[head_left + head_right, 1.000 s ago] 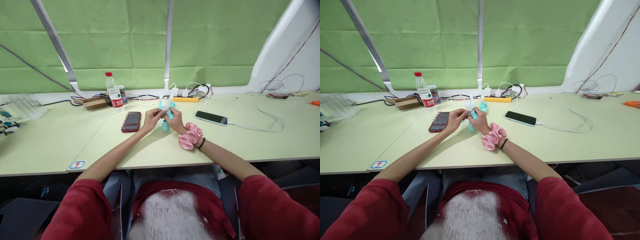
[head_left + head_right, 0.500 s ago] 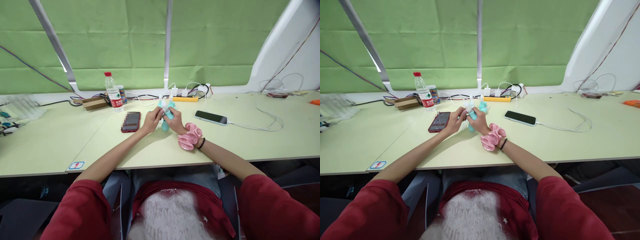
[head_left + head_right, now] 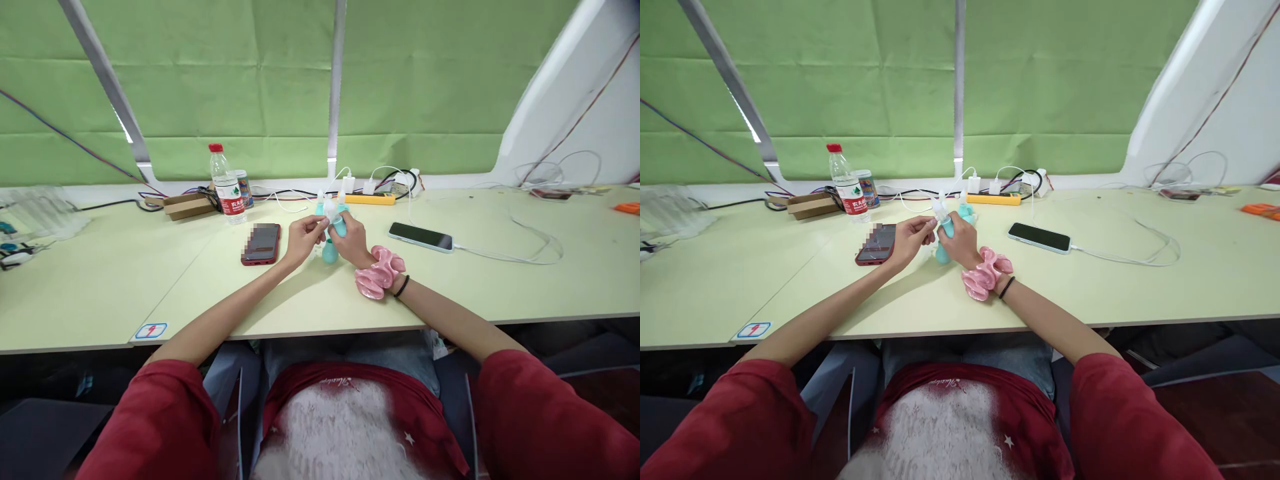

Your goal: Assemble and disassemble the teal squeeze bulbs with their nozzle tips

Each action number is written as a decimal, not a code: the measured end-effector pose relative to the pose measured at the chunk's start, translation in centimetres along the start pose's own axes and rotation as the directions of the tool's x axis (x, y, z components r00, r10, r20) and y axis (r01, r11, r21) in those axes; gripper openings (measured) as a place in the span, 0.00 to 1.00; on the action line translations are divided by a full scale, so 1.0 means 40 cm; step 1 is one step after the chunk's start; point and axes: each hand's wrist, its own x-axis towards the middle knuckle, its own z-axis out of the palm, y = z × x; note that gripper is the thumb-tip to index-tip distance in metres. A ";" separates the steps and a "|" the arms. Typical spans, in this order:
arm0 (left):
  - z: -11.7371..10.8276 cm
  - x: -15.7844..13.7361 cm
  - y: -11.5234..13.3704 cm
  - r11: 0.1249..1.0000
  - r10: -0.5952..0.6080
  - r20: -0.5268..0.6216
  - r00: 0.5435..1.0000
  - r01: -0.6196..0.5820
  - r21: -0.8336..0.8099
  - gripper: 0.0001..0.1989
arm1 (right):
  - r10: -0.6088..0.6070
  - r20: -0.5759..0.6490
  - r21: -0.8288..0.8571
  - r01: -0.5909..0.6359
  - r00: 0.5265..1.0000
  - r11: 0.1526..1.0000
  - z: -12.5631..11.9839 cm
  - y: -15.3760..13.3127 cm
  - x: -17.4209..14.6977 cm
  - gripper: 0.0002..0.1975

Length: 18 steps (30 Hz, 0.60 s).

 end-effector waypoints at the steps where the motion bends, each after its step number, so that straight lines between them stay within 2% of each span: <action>1: 0.001 0.001 0.000 0.999 -0.019 -0.011 1.000 0.019 -0.032 0.16 | 0.000 0.003 -0.014 0.000 1.000 1.000 0.001 0.002 0.000 0.04; 6: -0.003 0.005 0.000 0.980 -0.116 -0.038 0.993 0.108 -0.169 0.15 | -0.030 0.030 -0.029 0.031 0.999 0.999 0.001 0.002 -0.001 0.03; 11: -0.017 0.015 -0.007 0.939 -0.202 0.071 0.977 0.214 -0.268 0.14 | -0.064 0.046 -0.012 0.065 0.997 0.998 -0.004 -0.003 -0.002 0.04; 14: -0.021 0.020 -0.007 0.925 -0.220 0.097 0.971 0.239 -0.295 0.14 | -0.067 0.049 -0.028 0.068 0.997 0.997 -0.004 -0.002 -0.003 0.04; 18: -0.015 0.016 -0.001 0.925 -0.229 0.057 0.972 0.235 -0.300 0.14 | -0.061 0.055 -0.084 0.065 0.997 0.994 -0.002 0.004 -0.004 0.03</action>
